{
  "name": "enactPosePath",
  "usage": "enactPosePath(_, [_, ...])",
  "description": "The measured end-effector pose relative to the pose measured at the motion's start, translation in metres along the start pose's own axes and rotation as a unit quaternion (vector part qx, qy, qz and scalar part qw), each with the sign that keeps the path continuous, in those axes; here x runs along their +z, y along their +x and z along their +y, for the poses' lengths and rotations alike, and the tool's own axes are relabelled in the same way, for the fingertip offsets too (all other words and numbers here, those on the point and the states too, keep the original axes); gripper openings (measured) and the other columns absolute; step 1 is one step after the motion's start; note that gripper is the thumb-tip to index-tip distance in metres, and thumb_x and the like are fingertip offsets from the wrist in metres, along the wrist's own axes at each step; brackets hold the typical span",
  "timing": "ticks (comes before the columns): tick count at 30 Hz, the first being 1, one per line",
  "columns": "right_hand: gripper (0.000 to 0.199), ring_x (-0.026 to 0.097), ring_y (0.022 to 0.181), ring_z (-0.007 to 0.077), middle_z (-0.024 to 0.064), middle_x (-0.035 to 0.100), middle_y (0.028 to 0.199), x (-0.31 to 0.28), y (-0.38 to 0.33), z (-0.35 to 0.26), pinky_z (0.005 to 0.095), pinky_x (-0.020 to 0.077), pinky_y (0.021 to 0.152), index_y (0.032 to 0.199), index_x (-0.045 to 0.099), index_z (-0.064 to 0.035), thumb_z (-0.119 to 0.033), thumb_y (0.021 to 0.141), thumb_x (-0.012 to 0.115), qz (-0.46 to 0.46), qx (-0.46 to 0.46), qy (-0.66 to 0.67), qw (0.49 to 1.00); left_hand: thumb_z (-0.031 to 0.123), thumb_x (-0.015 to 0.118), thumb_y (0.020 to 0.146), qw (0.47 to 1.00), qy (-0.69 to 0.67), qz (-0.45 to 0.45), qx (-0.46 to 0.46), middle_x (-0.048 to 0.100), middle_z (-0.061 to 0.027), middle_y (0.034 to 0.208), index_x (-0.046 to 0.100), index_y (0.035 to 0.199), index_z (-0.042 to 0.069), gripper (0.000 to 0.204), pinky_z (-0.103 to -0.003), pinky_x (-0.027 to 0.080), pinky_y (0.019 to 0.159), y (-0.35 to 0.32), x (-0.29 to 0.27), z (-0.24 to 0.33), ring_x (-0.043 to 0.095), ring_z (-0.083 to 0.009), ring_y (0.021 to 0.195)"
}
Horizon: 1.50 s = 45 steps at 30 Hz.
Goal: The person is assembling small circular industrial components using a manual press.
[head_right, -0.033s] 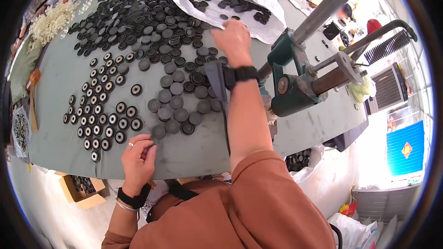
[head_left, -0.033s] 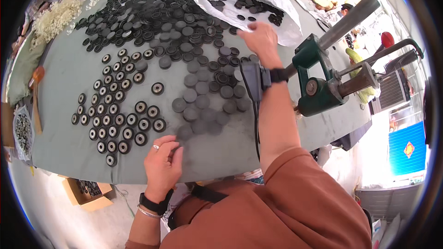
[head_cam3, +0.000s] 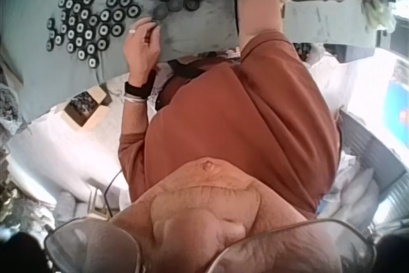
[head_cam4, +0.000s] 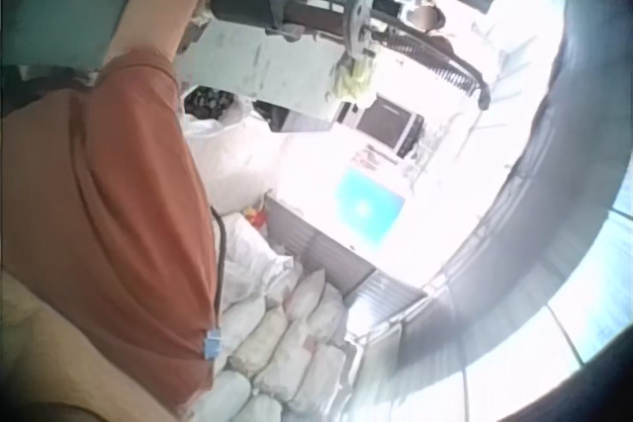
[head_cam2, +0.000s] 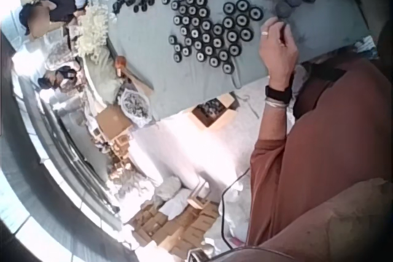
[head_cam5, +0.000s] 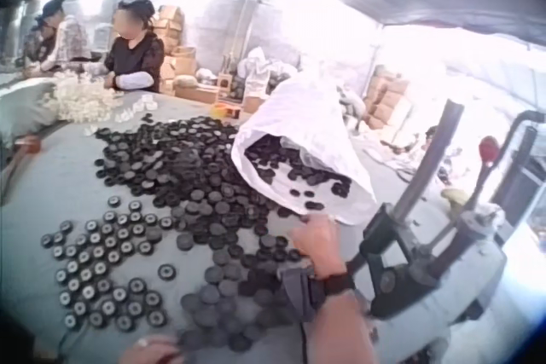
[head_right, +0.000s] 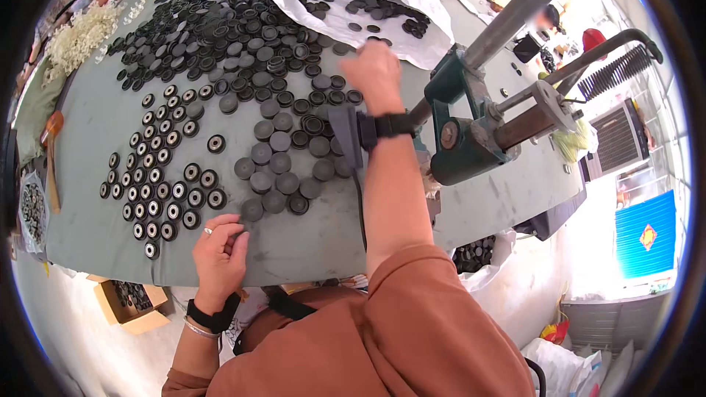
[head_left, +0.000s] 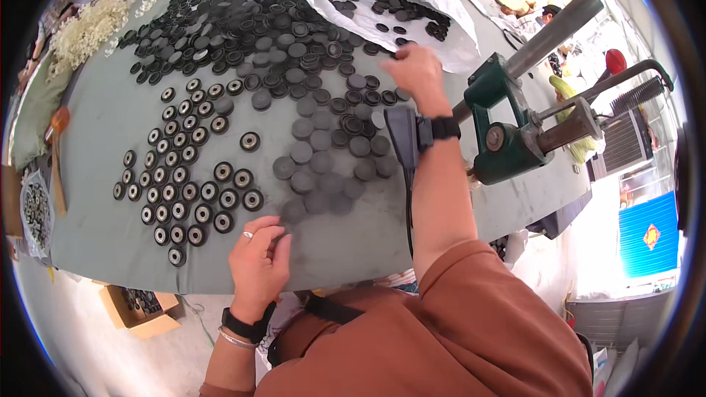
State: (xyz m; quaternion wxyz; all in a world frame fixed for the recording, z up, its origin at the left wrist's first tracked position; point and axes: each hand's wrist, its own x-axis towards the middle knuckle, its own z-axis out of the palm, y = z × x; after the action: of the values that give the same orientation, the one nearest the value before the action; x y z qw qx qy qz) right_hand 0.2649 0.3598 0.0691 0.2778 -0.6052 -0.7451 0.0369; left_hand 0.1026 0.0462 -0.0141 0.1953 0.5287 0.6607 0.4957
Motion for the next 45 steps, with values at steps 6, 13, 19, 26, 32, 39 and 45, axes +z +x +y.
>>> enactPosePath(6, [0.064,0.066,0.087,0.0293,0.0175,0.069,0.091,0.016,-0.017,0.008,0.0360,0.0523,0.076,0.093,0.069,0.0024,-0.050,0.058,0.080,-0.266,0.097,-0.056,0.957,-0.004,0.065,0.077,1.000,-0.012,-0.007,0.005,0.062,-0.0079,0.101,0.061,0.087,-0.001,0.011,-0.019,0.046,0.054,0.003,0.001,0.002,0.053,-0.0060,0.059])
enactPosePath(13, [0.055,0.065,0.094,0.0323,0.0195,0.067,0.096,0.065,0.001,-0.037,0.0372,0.0516,0.082,0.093,0.068,0.0014,-0.044,0.062,0.079,-0.159,0.001,-0.045,0.986,-0.001,0.068,0.076,1.000,0.005,-0.017,0.010,0.063,-0.0119,0.099,0.062,0.086,-0.001,0.011,-0.023,0.050,0.053,0.003,-0.001,0.003,0.061,-0.0136,0.061])
enactPosePath(19, [0.048,0.060,0.104,0.0327,0.0212,0.063,0.108,0.079,0.038,-0.045,0.0385,0.0464,0.090,0.108,0.062,-0.0002,-0.031,0.073,0.070,-0.047,0.022,0.202,0.978,-0.003,0.065,0.077,1.000,-0.003,-0.011,-0.017,0.062,-0.0103,0.101,0.061,0.086,-0.002,0.010,-0.020,0.047,0.053,-0.002,-0.003,0.002,0.056,-0.0071,0.060])
enactPosePath(26, [0.029,0.055,0.104,0.0325,0.0142,0.062,0.103,0.087,0.118,0.050,0.0423,0.0458,0.086,0.099,0.064,-0.0063,-0.028,0.080,0.063,0.193,0.188,0.004,0.963,-0.003,0.066,0.075,0.999,0.003,-0.029,-0.027,0.063,-0.0113,0.101,0.062,0.084,-0.001,0.010,-0.021,0.046,0.051,0.005,0.002,0.005,0.056,-0.0083,0.057])
enactPosePath(32, [0.042,0.054,0.107,0.0340,0.0139,0.061,0.108,0.119,0.181,0.044,0.0446,0.0434,0.089,0.102,0.063,-0.0072,-0.041,0.076,0.067,0.147,0.022,-0.048,0.988,-0.004,0.069,0.071,0.999,0.031,-0.030,-0.013,0.063,-0.0138,0.095,0.061,0.082,0.001,0.014,-0.022,0.045,0.047,0.003,-0.004,-0.003,0.056,-0.0108,0.053])
enactPosePath(39, [0.058,0.050,0.117,0.0326,0.0120,0.059,0.117,0.168,0.231,-0.035,0.0535,0.0346,0.096,0.122,0.051,-0.0091,-0.045,0.079,0.065,-0.026,-0.053,-0.108,0.992,0.003,0.068,0.076,0.998,0.017,-0.061,-0.019,0.067,-0.0132,0.093,0.064,0.086,0.005,0.011,-0.032,0.049,0.058,0.016,-0.014,0.010,0.062,-0.0263,0.069])
enactPosePath(45, [0.056,0.047,0.121,0.0293,0.0142,0.051,0.132,0.197,0.266,-0.059,0.0414,0.0367,0.098,0.126,0.055,-0.0125,-0.048,0.083,0.053,-0.156,-0.151,-0.122,0.968,0.003,0.071,0.074,0.996,0.045,-0.070,-0.021,0.067,-0.0137,0.090,0.065,0.086,0.003,0.014,-0.032,0.049,0.057,0.017,-0.016,0.011,0.063,-0.0274,0.069])
